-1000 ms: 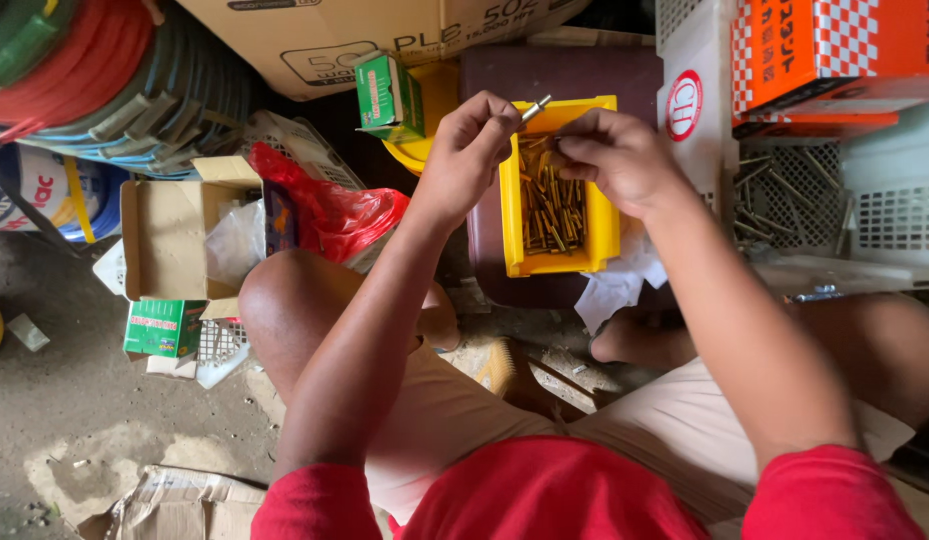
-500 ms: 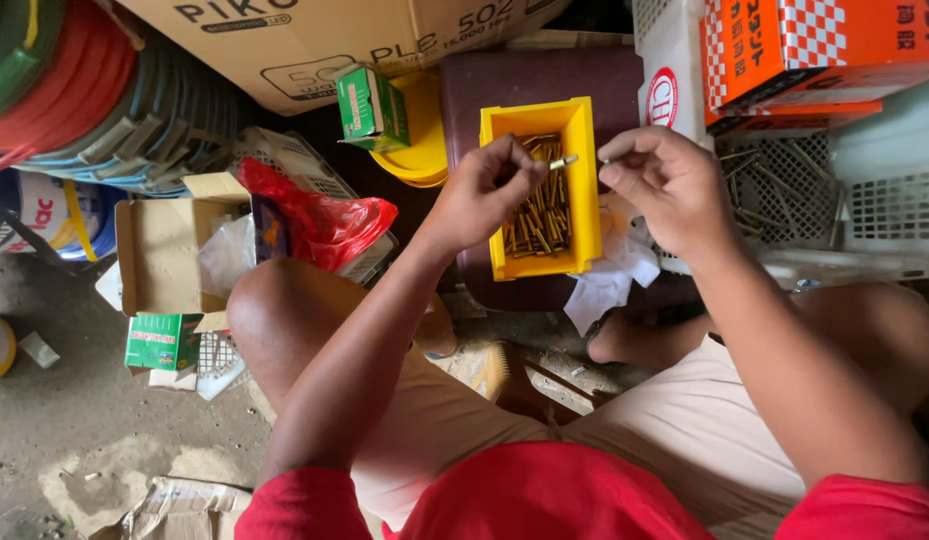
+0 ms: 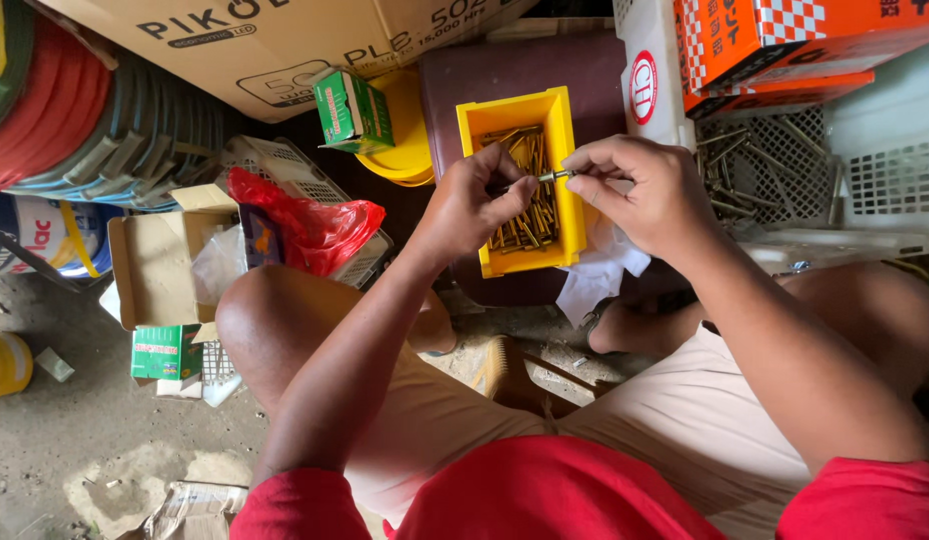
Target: The person sits on the floor and repeatedly picks up small brass-colored metal pieces from a yellow container. They insert these pieces into a cylindrical metal tube held in their left hand, then transfer the assembled items into a white plastic basket to their right.
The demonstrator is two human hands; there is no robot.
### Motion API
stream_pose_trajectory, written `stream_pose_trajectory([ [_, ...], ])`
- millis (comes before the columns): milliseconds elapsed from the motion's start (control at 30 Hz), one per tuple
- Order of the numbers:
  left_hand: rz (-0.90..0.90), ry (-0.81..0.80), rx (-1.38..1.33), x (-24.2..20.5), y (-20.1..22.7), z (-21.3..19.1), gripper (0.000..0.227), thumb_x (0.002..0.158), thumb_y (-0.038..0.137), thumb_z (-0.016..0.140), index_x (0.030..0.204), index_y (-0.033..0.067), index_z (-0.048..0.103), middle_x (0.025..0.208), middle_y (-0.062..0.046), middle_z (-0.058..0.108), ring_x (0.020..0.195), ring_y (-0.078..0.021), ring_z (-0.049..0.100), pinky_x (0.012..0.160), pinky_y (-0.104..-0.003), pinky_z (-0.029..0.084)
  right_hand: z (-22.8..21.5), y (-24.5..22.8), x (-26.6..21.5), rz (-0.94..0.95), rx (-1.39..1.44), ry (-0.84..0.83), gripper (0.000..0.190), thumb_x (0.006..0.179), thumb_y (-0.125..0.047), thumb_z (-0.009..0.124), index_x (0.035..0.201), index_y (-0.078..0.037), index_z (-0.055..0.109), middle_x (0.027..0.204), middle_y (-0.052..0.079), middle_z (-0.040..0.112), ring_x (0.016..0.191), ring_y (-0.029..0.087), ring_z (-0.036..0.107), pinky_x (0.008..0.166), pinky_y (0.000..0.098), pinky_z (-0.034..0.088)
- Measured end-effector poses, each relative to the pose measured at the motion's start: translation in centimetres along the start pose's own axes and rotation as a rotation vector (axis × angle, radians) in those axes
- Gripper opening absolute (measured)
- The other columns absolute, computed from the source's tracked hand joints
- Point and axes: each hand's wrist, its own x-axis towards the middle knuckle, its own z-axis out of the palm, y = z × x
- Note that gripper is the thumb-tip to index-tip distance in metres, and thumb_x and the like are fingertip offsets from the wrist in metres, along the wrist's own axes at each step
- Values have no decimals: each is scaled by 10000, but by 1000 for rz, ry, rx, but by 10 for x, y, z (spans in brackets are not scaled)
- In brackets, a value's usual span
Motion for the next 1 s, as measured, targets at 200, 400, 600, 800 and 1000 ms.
stream_pose_trajectory([
  [200,-6,32,53,-1,-2,1,143,834,187,652,799,56,607,533,-56,530,507,-103,467,471,-247,378,3,1,0,0,-21,3,106,875,6,704,975,22,675,772,136,656,732,282,673,639,346,550],
  [400,39,54,134,-3,6,5,175,828,204,663,808,37,613,509,-105,528,497,-132,479,468,-262,380,7,9,-4,12,-154,9,82,934,-127,673,935,-47,693,699,71,654,696,262,659,594,345,534],
  [600,125,43,342,-8,16,9,226,811,290,682,829,74,614,499,-94,535,405,-250,518,445,-331,423,13,26,-10,262,-116,-65,446,1037,-282,503,643,-106,614,507,61,566,504,220,553,539,352,457],
  [800,126,80,355,-4,6,6,244,822,327,664,826,92,600,498,-82,540,430,-255,544,464,-344,436,9,2,3,230,-2,-72,169,1009,-223,537,973,-74,609,593,77,557,584,195,595,588,356,488],
  [1000,158,79,400,-3,4,5,274,824,368,659,828,102,593,499,-76,540,416,-293,548,444,-365,446,9,12,-4,122,-108,-102,151,962,-156,582,889,-34,633,578,115,526,571,267,593,483,367,442],
])
